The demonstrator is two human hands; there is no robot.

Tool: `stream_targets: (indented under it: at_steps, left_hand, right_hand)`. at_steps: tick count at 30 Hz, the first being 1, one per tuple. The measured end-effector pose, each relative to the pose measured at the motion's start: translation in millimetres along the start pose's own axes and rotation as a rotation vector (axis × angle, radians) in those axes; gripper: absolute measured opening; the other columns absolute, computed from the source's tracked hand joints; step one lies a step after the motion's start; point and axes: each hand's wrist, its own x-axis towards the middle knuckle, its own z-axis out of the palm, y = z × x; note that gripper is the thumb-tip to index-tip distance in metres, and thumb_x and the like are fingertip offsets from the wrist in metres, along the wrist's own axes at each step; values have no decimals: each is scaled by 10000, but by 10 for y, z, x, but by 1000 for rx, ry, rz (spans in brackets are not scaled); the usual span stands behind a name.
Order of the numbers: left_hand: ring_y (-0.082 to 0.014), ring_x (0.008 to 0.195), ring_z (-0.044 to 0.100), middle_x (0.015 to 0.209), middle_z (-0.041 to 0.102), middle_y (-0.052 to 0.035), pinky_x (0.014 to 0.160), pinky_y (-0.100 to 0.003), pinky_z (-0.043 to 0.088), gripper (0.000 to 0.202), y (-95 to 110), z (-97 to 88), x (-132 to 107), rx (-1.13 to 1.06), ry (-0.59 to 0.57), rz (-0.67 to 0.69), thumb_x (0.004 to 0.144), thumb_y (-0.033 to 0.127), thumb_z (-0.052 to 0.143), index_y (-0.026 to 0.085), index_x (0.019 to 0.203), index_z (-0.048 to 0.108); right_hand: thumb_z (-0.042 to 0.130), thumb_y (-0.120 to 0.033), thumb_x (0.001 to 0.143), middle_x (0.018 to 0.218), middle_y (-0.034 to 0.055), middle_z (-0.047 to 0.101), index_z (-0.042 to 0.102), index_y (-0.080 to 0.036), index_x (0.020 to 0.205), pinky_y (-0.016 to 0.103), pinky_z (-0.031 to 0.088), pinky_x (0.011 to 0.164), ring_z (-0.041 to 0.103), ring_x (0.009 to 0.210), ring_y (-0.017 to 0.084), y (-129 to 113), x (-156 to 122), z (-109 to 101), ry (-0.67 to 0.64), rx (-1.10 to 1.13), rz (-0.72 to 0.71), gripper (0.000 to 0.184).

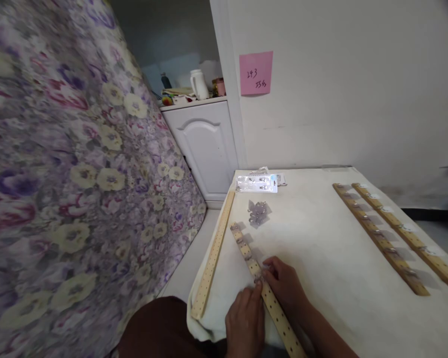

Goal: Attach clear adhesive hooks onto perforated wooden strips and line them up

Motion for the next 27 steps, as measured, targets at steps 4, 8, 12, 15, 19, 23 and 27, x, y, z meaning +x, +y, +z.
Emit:
stream_targets:
  at_steps: [4, 8, 12, 15, 19, 23, 27]
  left_hand:
    - [-160, 776, 568, 848, 599, -64, 651, -249, 483, 383, -5, 11, -16, -8, 12, 17, 869, 118, 414, 176, 1237, 505]
    - [-160, 773, 573, 850, 603, -63, 655, -250, 487, 379, 3, 5, -12, -11, 17, 1, 865, 116, 410, 182, 1223, 519]
    - [-165, 797, 584, 867, 611, -61, 674, -256, 493, 364, 13, 8, 3, 6, 0, -22, 865, 122, 413, 197, 1198, 538]
    - [-164, 785, 583, 854, 610, -53, 671, -260, 494, 351, -2, 33, -7, 34, 24, -13, 866, 131, 414, 200, 1187, 540]
    - [-161, 780, 577, 859, 602, -45, 670, -259, 495, 377, -24, 64, -42, 78, 24, -12, 858, 118, 409, 211, 1208, 516]
    - [-160, 778, 577, 848, 593, -39, 664, -257, 493, 391, -12, 55, -59, 93, 3, -28, 849, 102, 403, 215, 1209, 506]
    - [-163, 791, 580, 860, 595, -40, 671, -261, 495, 398, 2, 44, -63, 99, -15, -53, 841, 98, 404, 222, 1206, 505]
  right_hand:
    - [524, -247, 748, 575, -27, 569, 606, -197, 931, 262, 407, 553, 560, 550, 164, 21, 2, 18, 16, -4, -2, 207]
    - [527, -247, 741, 553, -37, 554, 605, -203, 894, 253, 398, 546, 548, 538, 156, 15, 14, 21, 16, 16, -1, 177]
    - [531, -248, 729, 548, -43, 544, 606, -207, 860, 244, 392, 540, 537, 534, 149, 20, 31, 24, 17, 14, 10, 156]
    - [532, -241, 719, 554, -43, 559, 606, -205, 850, 235, 392, 543, 541, 536, 143, 37, 38, 35, 19, 3, 10, 155]
    - [515, -235, 729, 589, -29, 592, 610, -193, 879, 235, 401, 565, 558, 554, 142, 50, 19, 48, 36, -13, -27, 182]
    - [510, -254, 745, 592, -27, 596, 613, -191, 899, 238, 398, 570, 566, 562, 146, 46, -12, 50, 53, -32, -54, 195]
    - [506, -265, 750, 555, -36, 577, 613, -188, 887, 237, 381, 540, 552, 533, 145, 50, -17, 56, 47, -40, -53, 191]
